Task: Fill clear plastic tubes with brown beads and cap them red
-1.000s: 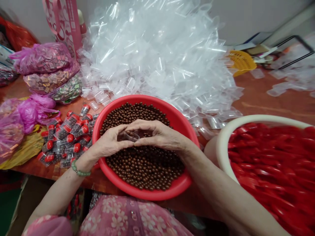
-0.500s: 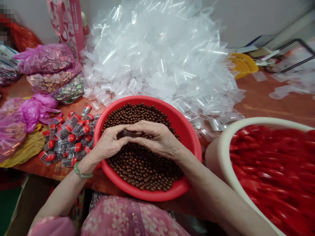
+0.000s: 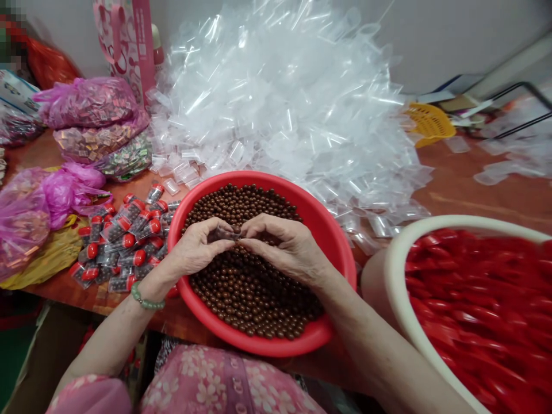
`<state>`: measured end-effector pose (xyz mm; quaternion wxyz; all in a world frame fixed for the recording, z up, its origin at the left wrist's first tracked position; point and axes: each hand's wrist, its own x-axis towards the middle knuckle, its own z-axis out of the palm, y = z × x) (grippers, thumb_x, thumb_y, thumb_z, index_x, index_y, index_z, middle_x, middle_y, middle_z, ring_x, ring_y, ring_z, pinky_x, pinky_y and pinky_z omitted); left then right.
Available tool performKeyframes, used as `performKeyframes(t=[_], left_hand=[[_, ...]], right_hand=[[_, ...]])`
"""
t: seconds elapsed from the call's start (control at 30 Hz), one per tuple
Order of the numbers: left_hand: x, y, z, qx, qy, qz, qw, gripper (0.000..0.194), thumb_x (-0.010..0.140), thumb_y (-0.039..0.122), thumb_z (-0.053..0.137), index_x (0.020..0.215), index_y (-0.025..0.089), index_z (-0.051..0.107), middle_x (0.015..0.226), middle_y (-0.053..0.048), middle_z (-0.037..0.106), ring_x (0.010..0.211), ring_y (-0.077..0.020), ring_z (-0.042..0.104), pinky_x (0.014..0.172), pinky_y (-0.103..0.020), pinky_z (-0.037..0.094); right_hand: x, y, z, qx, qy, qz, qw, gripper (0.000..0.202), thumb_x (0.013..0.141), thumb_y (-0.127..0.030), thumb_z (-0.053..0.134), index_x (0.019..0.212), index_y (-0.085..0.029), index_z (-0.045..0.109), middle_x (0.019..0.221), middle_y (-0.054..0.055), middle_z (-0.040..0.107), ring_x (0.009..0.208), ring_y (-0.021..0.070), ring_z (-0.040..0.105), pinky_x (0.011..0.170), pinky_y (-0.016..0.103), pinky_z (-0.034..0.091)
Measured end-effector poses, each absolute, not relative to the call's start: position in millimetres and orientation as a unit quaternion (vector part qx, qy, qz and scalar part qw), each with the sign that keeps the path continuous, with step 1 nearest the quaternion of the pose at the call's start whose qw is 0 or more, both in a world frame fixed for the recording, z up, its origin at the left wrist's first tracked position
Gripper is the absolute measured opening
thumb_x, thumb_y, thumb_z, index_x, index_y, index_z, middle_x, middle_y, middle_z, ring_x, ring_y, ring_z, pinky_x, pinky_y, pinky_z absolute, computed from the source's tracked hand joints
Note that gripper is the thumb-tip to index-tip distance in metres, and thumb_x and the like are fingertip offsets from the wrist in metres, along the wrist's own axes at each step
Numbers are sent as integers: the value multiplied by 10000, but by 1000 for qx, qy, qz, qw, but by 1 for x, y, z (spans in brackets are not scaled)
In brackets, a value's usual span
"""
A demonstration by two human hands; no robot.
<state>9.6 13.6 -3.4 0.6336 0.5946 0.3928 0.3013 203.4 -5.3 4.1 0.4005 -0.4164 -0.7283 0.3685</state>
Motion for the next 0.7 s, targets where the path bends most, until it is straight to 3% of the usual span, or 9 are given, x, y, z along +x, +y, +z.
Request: performKeyframes(t=[0.13, 0.37, 0.5, 0.7], left_hand=[[9, 14, -3, 635, 384, 291, 604, 141, 784, 214, 636, 904, 145, 612, 858, -11, 628, 810, -129, 566, 785, -255, 438], [7, 13, -8, 667, 360, 287, 585, 208, 800, 265, 634, 973, 148, 633, 938, -34, 649, 890, -168, 583, 832, -277, 451], [6, 14, -12, 668, 364, 278, 587, 191, 790, 287, 648, 914, 142, 629, 843, -14, 623, 804, -144, 554, 759, -254, 437], [5, 21, -8, 641, 371, 282, 610, 184, 761, 259, 676, 899, 145, 633, 874, -27, 657, 838, -149, 597, 804, -269, 464]], right_hand=[[203, -8, 7, -432, -736, 364, 373, 84, 842, -276, 643, 902, -220, 624, 747, 2, 650, 646, 139, 579, 612, 263, 465], [197, -1, 10, -374, -812, 273, 356, 171, 859, -195, 618, 1029, -193, 632, 827, 20, 647, 712, 136, 570, 675, 258, 446], [197, 0, 10, -359, -829, 253, 346, 17, 856, -181, 614, 871, -178, 608, 733, -4, 582, 661, 121, 525, 628, 238, 415], [194, -2, 8, -424, -788, 300, 332, 123, 855, -206, 619, 786, -193, 518, 654, -42, 544, 568, 98, 490, 543, 217, 391]])
